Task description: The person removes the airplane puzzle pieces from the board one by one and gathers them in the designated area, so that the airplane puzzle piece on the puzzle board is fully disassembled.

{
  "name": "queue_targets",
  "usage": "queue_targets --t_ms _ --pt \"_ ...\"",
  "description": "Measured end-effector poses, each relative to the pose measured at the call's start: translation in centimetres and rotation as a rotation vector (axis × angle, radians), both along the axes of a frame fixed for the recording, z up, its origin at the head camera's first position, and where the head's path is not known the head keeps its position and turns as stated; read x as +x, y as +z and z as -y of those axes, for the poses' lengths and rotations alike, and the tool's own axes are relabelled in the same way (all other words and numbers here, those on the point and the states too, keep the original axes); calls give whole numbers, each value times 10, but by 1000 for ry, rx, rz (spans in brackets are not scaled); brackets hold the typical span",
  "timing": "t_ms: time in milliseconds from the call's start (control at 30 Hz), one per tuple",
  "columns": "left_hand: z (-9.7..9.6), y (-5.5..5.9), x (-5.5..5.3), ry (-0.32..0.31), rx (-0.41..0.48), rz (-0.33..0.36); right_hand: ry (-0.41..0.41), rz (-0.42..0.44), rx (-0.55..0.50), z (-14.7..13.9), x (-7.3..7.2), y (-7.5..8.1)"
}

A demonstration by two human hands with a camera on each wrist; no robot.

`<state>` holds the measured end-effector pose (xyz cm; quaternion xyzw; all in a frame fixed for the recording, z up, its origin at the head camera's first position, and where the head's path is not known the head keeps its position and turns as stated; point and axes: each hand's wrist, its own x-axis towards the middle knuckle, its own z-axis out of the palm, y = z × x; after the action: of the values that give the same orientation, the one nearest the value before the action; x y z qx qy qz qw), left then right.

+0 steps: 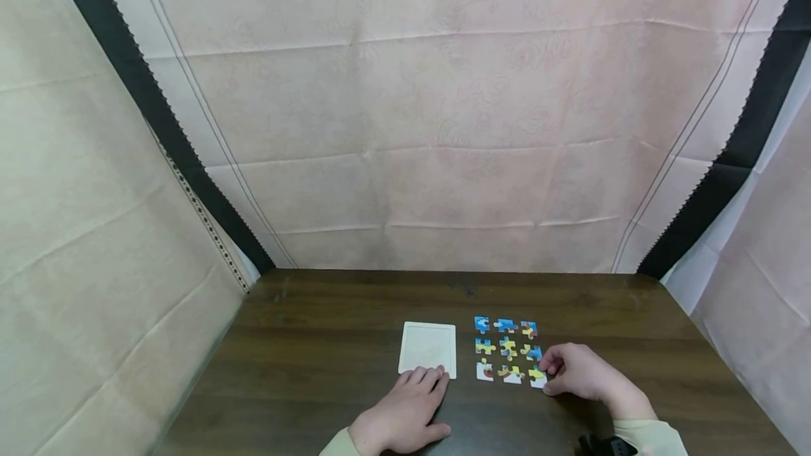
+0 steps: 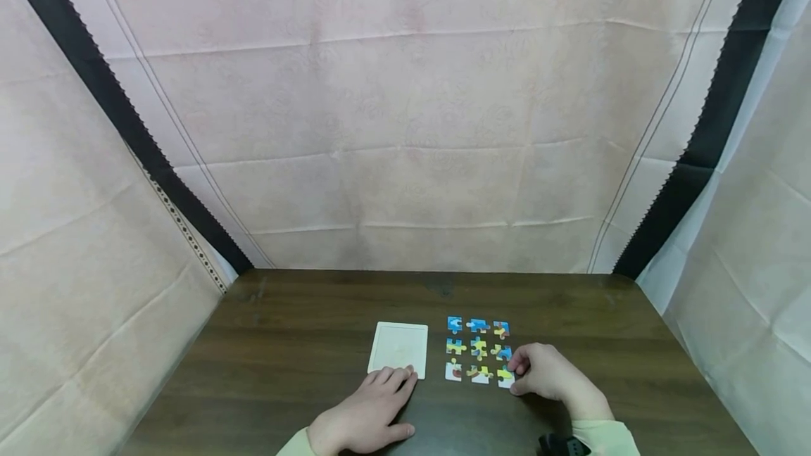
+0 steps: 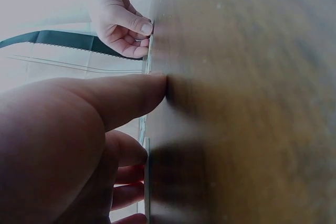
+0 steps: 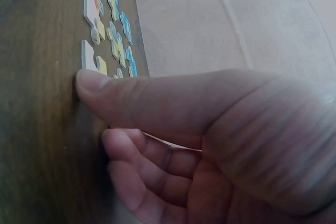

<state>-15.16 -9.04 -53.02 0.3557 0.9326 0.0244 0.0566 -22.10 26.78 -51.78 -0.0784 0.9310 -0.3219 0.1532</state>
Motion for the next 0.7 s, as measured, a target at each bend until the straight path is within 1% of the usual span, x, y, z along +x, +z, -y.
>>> queue_targets --t_ms 400,700 --pt "0 -1 0 -1 -8 -21 -8 5 -7 2 1 2" --pt "1 -1 -1 5 -10 2 18 -10 -13 1 1 1"
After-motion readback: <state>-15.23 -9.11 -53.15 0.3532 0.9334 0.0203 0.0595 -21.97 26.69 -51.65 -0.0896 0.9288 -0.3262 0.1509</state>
